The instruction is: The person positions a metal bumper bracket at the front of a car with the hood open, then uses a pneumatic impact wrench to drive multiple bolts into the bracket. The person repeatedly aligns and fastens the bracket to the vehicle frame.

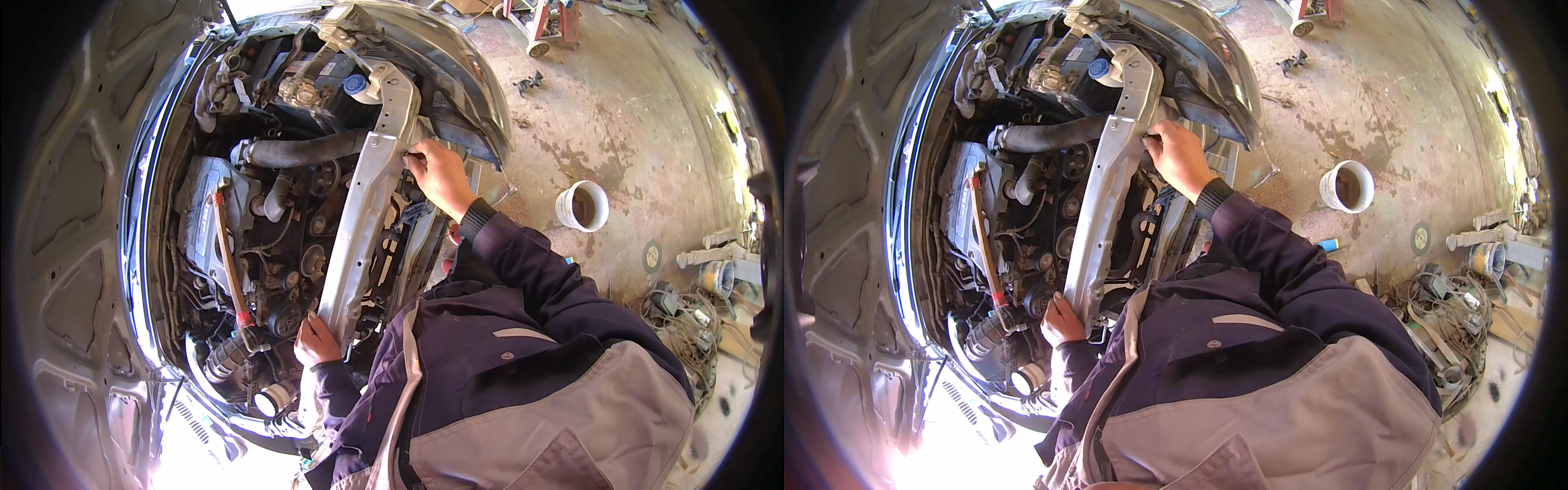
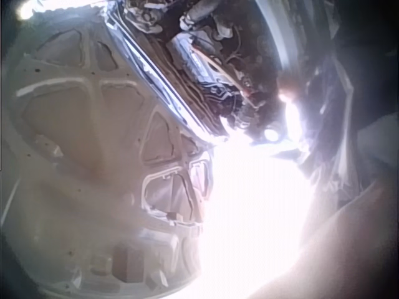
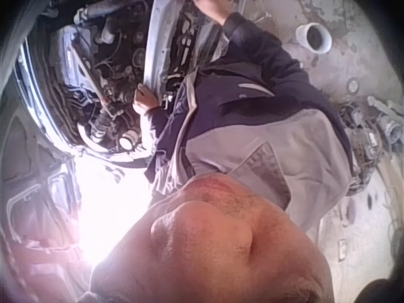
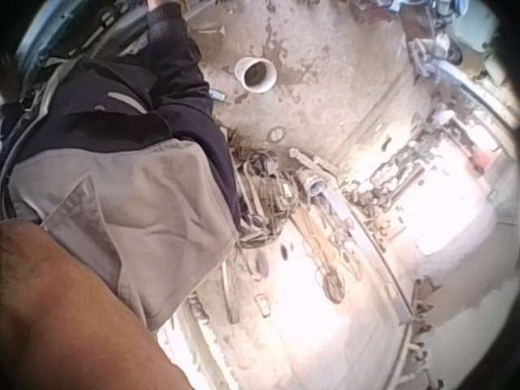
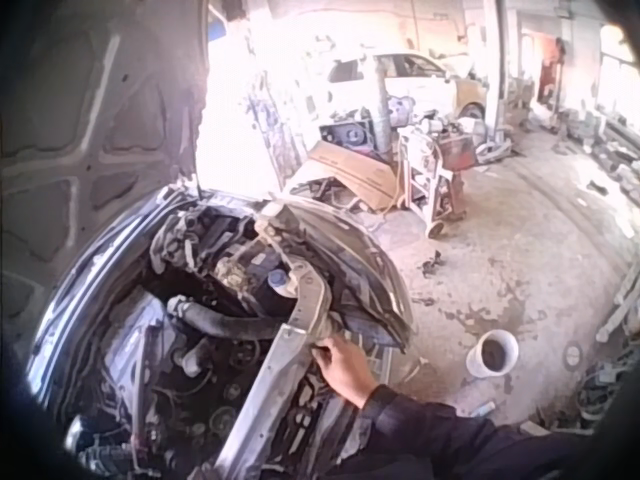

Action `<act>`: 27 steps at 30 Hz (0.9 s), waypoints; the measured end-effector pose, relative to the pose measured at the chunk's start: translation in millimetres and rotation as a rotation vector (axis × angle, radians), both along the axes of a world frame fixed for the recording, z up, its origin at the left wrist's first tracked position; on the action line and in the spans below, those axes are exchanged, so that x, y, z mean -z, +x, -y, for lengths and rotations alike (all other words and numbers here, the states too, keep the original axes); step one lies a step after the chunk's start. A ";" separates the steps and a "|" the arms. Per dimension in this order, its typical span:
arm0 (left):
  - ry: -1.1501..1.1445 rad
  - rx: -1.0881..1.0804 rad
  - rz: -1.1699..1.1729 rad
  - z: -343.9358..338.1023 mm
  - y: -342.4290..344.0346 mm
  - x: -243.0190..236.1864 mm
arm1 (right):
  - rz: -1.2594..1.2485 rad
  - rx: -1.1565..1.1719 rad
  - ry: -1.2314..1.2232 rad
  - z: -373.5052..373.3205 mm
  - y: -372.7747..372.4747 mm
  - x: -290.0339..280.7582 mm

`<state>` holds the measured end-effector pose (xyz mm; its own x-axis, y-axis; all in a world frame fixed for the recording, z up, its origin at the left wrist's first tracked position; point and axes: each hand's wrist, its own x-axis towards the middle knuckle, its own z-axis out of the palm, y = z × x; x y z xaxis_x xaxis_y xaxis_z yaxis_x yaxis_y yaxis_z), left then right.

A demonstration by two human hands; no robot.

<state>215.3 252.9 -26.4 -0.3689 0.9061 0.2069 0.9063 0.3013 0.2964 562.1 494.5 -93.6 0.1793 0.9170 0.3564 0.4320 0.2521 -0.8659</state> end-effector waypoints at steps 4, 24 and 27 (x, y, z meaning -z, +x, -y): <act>-0.019 0.004 0.004 0.6 1.0 -2.9 | 0.112 -0.006 0.041 0.8 2.0 -2.0; -0.048 -0.018 0.011 -0.6 2.8 -4.8 | 0.260 -0.181 0.094 -14.9 16.9 -1.4; -0.030 -0.022 0.000 -0.8 3.9 -4.0 | 0.278 -0.199 0.095 -15.7 16.5 -1.5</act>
